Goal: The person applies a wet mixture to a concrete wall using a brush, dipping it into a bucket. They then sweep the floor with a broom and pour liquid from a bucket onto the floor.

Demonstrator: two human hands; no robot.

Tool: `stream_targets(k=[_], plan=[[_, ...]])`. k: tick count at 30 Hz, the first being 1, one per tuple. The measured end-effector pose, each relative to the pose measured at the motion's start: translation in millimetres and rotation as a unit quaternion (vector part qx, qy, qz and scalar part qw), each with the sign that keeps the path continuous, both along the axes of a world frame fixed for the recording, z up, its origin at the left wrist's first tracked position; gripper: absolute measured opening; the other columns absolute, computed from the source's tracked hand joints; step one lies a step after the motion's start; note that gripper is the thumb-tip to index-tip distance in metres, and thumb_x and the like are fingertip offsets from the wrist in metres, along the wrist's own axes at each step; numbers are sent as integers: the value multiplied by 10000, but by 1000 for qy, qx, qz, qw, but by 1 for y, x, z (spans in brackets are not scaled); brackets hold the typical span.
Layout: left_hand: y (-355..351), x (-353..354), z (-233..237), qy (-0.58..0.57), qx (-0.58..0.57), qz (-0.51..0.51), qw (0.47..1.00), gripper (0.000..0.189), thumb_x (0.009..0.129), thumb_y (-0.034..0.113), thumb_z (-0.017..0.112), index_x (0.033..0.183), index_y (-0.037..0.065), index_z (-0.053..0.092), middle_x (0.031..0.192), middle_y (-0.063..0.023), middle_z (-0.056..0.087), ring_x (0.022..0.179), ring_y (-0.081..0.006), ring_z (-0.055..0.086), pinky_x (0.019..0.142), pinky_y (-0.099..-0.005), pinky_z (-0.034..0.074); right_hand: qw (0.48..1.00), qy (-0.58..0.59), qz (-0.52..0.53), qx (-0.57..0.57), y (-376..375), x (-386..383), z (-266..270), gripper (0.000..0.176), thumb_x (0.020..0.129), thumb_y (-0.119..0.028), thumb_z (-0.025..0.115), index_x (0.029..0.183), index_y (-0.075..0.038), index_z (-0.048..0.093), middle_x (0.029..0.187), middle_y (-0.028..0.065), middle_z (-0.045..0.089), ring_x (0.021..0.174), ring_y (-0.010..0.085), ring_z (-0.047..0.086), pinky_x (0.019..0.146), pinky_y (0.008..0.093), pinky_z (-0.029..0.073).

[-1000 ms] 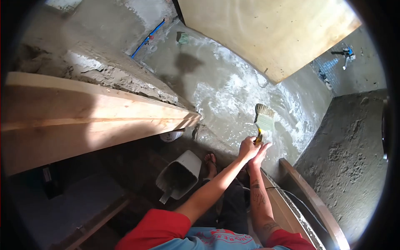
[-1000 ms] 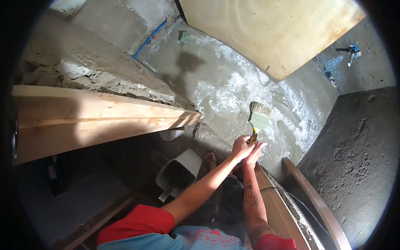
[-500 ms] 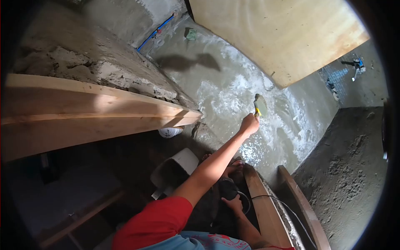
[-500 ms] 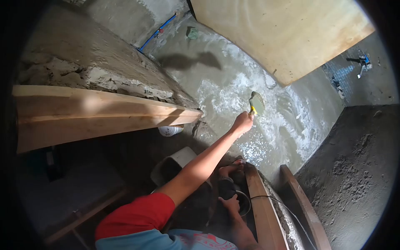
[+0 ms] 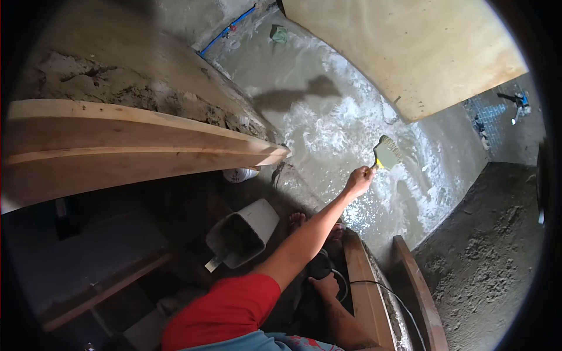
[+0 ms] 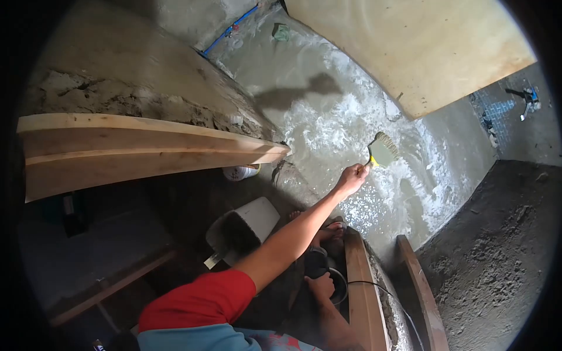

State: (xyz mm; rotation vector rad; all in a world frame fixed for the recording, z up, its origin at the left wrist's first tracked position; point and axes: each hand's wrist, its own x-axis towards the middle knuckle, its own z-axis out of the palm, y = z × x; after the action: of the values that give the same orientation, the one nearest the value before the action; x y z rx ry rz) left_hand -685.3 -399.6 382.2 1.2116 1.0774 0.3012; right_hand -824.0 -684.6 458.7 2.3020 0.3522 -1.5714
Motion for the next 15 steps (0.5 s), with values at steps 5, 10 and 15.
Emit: stream_targets(k=[5,10,15], plan=[[0,-39,25,-164,-151,37,974,359,892,397,562,809,51,606,585,65,424,513,-25,359,455,-204,289,1000,-15,4,-5,0,-14,-5,888,574,-557,748,1203,-5,453,1124,199,584,1051,335,568,889,407,451],[-16,-144,76,-252,-202,92,942,257,916,300,542,838,59,589,580,80,360,503,-21,293,426,-194,195,1000,-16,14,7,-6,-16,-22,904,562,-611,715,1232,-53,475,1131,204,587,1064,338,561,883,406,452],[-67,-299,124,-129,-143,200,961,242,928,248,503,878,26,583,567,54,400,479,-19,336,427,-196,239,998,-33,57,-2,6,-19,-10,874,605,-590,715,1231,-31,473,1144,195,580,1075,337,554,875,419,454]])
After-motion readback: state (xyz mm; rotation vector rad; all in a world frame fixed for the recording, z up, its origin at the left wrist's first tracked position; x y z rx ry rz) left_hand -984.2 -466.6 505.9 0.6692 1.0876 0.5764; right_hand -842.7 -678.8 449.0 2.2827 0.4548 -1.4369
